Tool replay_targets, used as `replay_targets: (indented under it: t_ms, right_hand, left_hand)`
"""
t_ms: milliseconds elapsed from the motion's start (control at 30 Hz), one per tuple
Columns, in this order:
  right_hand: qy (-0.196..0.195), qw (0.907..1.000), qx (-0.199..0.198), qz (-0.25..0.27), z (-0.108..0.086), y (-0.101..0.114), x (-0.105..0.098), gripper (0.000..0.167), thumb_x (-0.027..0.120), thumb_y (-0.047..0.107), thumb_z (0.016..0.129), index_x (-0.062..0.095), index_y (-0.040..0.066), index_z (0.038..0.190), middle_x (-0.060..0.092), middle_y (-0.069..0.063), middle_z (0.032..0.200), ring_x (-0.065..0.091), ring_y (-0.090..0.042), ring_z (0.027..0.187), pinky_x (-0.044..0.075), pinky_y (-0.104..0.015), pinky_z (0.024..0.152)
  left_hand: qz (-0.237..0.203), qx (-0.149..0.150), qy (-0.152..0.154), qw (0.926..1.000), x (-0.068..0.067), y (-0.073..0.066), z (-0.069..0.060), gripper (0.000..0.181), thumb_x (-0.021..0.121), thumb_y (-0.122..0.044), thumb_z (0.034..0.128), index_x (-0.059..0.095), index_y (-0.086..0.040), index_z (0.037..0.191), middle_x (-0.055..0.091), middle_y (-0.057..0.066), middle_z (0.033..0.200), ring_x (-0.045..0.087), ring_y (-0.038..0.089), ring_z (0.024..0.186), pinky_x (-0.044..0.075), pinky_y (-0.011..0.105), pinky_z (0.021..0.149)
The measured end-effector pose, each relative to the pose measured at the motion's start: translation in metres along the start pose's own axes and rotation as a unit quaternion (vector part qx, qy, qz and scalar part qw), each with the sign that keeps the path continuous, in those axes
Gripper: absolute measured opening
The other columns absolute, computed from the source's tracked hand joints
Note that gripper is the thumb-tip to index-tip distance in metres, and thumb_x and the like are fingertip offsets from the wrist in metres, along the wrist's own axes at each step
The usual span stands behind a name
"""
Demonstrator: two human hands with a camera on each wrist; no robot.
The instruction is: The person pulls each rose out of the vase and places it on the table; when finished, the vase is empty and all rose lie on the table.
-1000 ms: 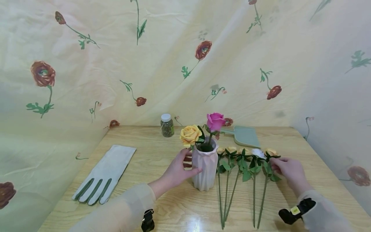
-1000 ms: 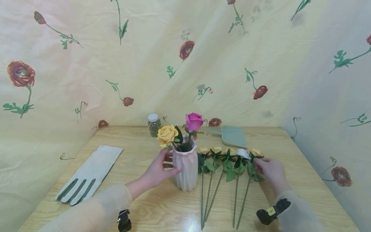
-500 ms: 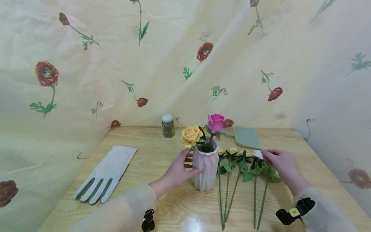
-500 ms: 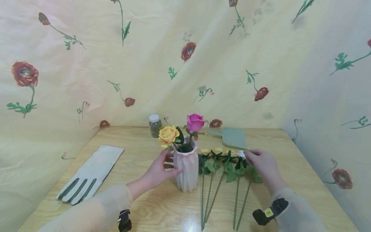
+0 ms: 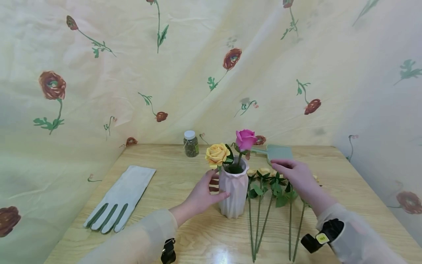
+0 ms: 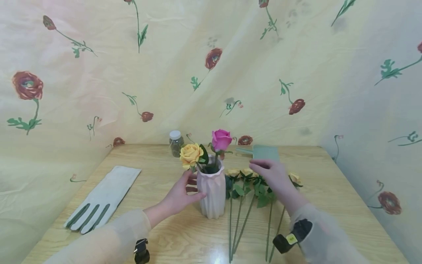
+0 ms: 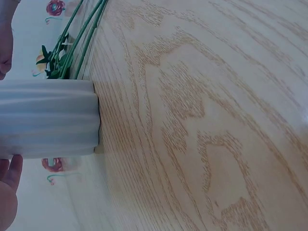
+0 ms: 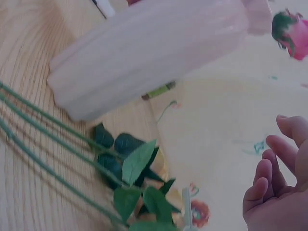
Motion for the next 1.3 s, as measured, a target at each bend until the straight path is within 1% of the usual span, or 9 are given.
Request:
replay_targets:
  t_ms: [167,367,667,733,833,933,1067,1167,1300]
  right_hand:
    - [0.012,0.9994,-0.032,0.002,0.003,0.023,0.015,0.059,0.056,0.050,0.090,0.055,0.008,0.131,0.053,-0.013,0.127,0.051,-0.030,0.109,0.046,-0.043,0.086]
    - [0.022,0.9971,-0.052,0.052,0.006,0.042,0.030,0.053,0.058,0.045,0.090,0.058,0.007,0.128,0.055,-0.013,0.126,0.051,-0.027,0.111,0.045,-0.040,0.089]
    - [0.036,0.9896,-0.046,0.132,0.009,0.061,0.047,0.051,0.061,0.035,0.092,0.055,0.000,0.128,0.054,-0.015,0.127,0.047,-0.028,0.118,0.039,-0.048,0.099]
    - [0.028,0.9888,-0.044,0.140,0.009,0.064,0.048,0.049,0.060,0.031,0.092,0.055,-0.003,0.126,0.056,-0.014,0.123,0.050,-0.025,0.114,0.042,-0.044,0.096]
    - [0.016,0.9867,-0.052,0.153,0.010,0.069,0.049,0.040,0.059,0.022,0.093,0.058,-0.007,0.120,0.059,-0.011,0.110,0.052,-0.019,0.095,0.046,-0.035,0.082]
    - [0.018,0.9853,-0.061,0.159,0.011,0.073,0.052,0.036,0.059,0.018,0.092,0.059,-0.008,0.116,0.062,-0.008,0.106,0.052,-0.016,0.090,0.046,-0.032,0.078]
    - [0.030,0.9851,-0.048,0.162,0.012,0.075,0.059,0.039,0.062,0.022,0.090,0.059,-0.005,0.118,0.061,-0.010,0.113,0.052,-0.021,0.105,0.043,-0.043,0.091]
    - [0.031,0.9850,-0.035,0.166,0.013,0.075,0.062,0.039,0.064,0.024,0.088,0.060,-0.002,0.117,0.059,-0.010,0.112,0.050,-0.024,0.107,0.040,-0.049,0.096]
    - [0.033,0.9806,-0.031,0.191,0.015,0.079,0.066,0.039,0.064,0.025,0.089,0.060,-0.002,0.117,0.059,-0.008,0.109,0.051,-0.023,0.106,0.038,-0.049,0.098]
  left_hand:
    - [-0.002,0.004,-0.001,1.0000,0.000,-0.001,0.000,0.070,0.073,-0.028,0.0828,0.035,-0.012,0.139,0.049,0.007,0.125,0.056,0.023,0.104,0.050,0.039,0.086]
    - [-0.005,0.006,-0.001,1.0000,0.000,0.000,0.000,0.070,0.073,-0.029,0.0828,0.035,-0.011,0.138,0.049,0.008,0.124,0.056,0.024,0.104,0.050,0.043,0.087]
    - [-0.019,-0.006,0.001,0.9998,0.000,0.005,-0.001,0.068,0.074,-0.029,0.0821,0.036,-0.013,0.137,0.049,0.008,0.124,0.056,0.025,0.103,0.052,0.033,0.082]
    - [-0.018,-0.002,0.001,0.9998,0.000,0.004,0.000,0.068,0.074,-0.029,0.0822,0.036,-0.012,0.137,0.049,0.008,0.124,0.056,0.025,0.103,0.052,0.035,0.083]
    - [-0.016,0.004,0.000,0.9999,0.001,0.002,0.001,0.069,0.074,-0.029,0.0821,0.036,-0.010,0.137,0.050,0.009,0.124,0.057,0.025,0.103,0.051,0.040,0.085]
    - [-0.019,0.003,0.002,0.9998,0.001,0.002,0.000,0.068,0.074,-0.029,0.0822,0.037,-0.011,0.136,0.049,0.008,0.124,0.057,0.024,0.102,0.052,0.038,0.083]
    - [-0.025,0.001,0.001,0.9997,0.001,0.001,0.000,0.066,0.074,-0.027,0.0820,0.038,-0.011,0.135,0.050,0.008,0.123,0.057,0.024,0.101,0.053,0.031,0.079]
    - [-0.024,0.001,-0.001,0.9997,0.001,0.001,0.000,0.064,0.074,-0.026,0.0817,0.039,-0.011,0.132,0.050,0.008,0.122,0.057,0.024,0.101,0.053,0.029,0.078]
    - [-0.025,-0.001,0.000,0.9997,0.000,0.001,0.000,0.059,0.074,-0.027,0.0819,0.041,-0.011,0.128,0.050,0.007,0.121,0.057,0.024,0.101,0.053,0.030,0.079]
Point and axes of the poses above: each hand's wrist, its own z-axis towards the middle knuckle, its own x-axis out of the palm, y = z × x, the point moved 10 cm from there along z, towards the middle knuckle
